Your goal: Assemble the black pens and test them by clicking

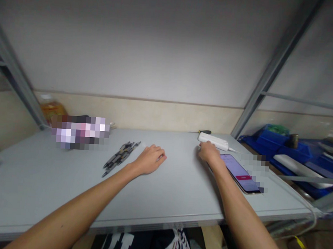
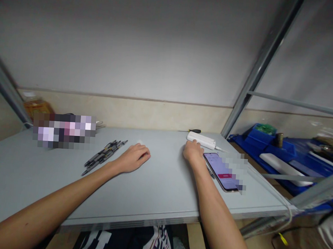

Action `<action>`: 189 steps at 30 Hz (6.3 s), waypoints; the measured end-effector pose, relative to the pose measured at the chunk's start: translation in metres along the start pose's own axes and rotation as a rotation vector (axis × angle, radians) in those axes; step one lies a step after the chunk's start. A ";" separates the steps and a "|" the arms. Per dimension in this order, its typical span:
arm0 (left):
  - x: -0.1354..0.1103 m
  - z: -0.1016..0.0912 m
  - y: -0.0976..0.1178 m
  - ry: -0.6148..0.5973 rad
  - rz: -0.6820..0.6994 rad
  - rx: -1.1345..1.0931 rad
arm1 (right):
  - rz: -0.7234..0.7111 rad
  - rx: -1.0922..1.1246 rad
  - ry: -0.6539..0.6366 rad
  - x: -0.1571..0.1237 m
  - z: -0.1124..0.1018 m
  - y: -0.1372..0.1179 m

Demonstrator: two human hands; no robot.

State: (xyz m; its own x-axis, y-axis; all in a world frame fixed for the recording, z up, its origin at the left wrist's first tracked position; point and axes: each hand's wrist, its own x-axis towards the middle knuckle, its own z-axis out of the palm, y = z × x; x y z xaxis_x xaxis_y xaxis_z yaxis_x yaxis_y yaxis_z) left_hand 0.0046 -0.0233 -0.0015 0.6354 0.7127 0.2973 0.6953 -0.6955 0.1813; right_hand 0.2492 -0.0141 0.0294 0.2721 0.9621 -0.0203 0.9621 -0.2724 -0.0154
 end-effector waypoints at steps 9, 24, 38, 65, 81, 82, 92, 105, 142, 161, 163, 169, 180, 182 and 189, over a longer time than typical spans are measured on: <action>0.000 -0.002 0.001 -0.009 -0.002 0.005 | -0.026 -0.029 -0.002 0.001 0.002 -0.001; 0.000 0.000 0.000 -0.005 -0.004 0.009 | -0.027 -0.027 -0.002 0.000 0.001 -0.001; -0.001 -0.002 0.002 -0.007 -0.010 0.002 | -0.032 -0.009 -0.009 -0.002 -0.002 -0.002; -0.008 -0.016 -0.002 0.003 -0.584 0.503 | -0.165 0.064 0.093 -0.005 0.004 -0.013; -0.002 -0.010 -0.006 -0.008 -0.301 0.161 | -0.644 0.259 0.120 -0.007 0.017 -0.028; -0.001 -0.007 -0.005 0.027 -0.246 0.075 | -0.722 0.297 0.132 -0.009 0.018 -0.031; 0.003 -0.001 0.001 0.235 -0.030 -0.333 | -0.926 0.502 0.200 -0.015 0.019 -0.044; 0.005 -0.023 -0.024 0.439 -0.140 -0.329 | -0.571 1.000 0.104 -0.003 0.008 -0.034; 0.008 -0.007 0.024 0.136 0.227 0.486 | -0.637 0.883 -0.562 -0.042 0.013 -0.063; 0.004 -0.005 0.021 0.107 -0.066 0.183 | -0.549 -0.042 0.183 -0.050 0.016 -0.073; 0.003 -0.010 0.018 0.157 0.064 0.179 | -0.503 -0.027 0.185 -0.046 0.013 -0.066; 0.008 -0.005 0.002 0.141 0.126 0.131 | -0.558 -0.039 0.192 -0.040 0.011 -0.057; 0.006 -0.006 -0.006 0.280 -0.008 -0.422 | -0.621 0.110 0.187 -0.034 0.011 -0.050; 0.007 -0.007 -0.009 0.308 -0.065 -0.504 | -0.714 0.224 0.188 -0.032 0.011 -0.048; 0.010 0.005 -0.023 0.289 -0.196 -0.892 | -0.884 0.473 0.281 -0.022 0.014 -0.047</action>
State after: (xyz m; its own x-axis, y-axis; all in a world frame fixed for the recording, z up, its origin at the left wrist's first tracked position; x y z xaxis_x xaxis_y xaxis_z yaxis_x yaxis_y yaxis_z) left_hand -0.0034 0.0005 -0.0073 0.3442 0.8568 0.3840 0.1924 -0.4647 0.8643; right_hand 0.1975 -0.0231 0.0169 -0.4724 0.7742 0.4212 0.7311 0.6112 -0.3033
